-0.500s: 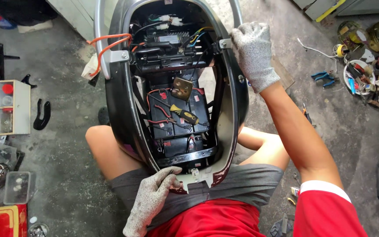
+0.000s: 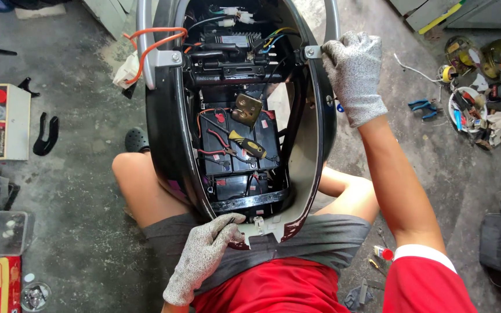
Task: The person sits on the floor in front of a scooter with its seat removed and works inside the under-seat battery compartment. They handle the battery and wiring, use a small hand tool to loosen and tighten connections, and reposition components while working with both hands.
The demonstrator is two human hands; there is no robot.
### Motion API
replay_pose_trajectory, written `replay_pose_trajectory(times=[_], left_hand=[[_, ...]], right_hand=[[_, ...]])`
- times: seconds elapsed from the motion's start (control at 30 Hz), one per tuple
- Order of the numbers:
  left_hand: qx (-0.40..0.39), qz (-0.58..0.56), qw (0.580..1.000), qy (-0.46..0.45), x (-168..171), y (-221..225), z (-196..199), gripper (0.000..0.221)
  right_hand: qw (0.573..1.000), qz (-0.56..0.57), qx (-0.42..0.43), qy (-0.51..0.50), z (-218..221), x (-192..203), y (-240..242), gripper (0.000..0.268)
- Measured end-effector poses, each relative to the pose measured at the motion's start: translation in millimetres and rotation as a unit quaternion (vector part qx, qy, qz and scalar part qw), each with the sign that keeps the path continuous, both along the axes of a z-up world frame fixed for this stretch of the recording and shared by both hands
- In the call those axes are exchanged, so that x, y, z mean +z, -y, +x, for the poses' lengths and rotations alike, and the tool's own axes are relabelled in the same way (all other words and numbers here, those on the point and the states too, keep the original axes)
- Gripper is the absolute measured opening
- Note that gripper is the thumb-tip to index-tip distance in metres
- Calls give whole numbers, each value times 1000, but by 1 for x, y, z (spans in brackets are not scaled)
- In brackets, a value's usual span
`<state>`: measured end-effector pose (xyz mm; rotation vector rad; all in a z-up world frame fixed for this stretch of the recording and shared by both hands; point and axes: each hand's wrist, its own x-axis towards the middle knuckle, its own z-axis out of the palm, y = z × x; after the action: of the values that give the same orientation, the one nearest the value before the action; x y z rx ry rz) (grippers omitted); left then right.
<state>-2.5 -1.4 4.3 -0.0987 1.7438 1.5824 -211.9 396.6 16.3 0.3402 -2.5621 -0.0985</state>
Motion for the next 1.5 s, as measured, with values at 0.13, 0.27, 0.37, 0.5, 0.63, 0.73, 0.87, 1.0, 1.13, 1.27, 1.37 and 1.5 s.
replay_pose_trajectory(times=[0.13, 0.27, 0.37, 0.5, 0.63, 0.73, 0.87, 1.0, 1.13, 1.27, 1.37, 1.5], left_hand=[[0, 7, 1000, -13, 0, 0, 1, 34], [-2, 5, 1000, -24, -2, 0, 2, 34], [1, 11, 1000, -20, 0, 0, 2, 34], [2, -2, 1000, -9, 3, -2, 0, 34], [-6, -9, 999, -36, 2, -1, 1, 33], [-12, -28, 999, -45, 4, -2, 1, 33], [0, -20, 999, -34, 4, -2, 1, 32], [0, -17, 999, -34, 3, -2, 1, 32], [0, -6, 1000, -24, 5, -2, 1, 32], [17, 7, 999, -41, -2, -3, 6, 31], [35, -12, 999, -9, 7, -9, 4, 31], [56, -23, 995, -81, 25, -18, 3, 41]], right_hand=[[1000, -12, -6, 17, 1, 0, -5, 12], [1000, -17, -14, 17, 1, -4, -6, 15], [1000, -22, -15, 17, -1, -6, -7, 18], [1000, 9, -18, 16, -6, -5, -6, 32], [1000, 21, -3, 14, -8, -3, -8, 34], [1000, 22, -1, 12, -12, -1, -6, 36], [1000, 25, 1, 15, -16, 0, -6, 36], [999, 33, 1, 19, -19, 0, -5, 36], [999, 1, 13, 31, -10, 13, 0, 37], [994, -107, 8, 22, 60, 46, 41, 20], [970, -238, 42, -38, 129, 36, 79, 20], [831, -536, -6, 148, 202, 3, 130, 21]])
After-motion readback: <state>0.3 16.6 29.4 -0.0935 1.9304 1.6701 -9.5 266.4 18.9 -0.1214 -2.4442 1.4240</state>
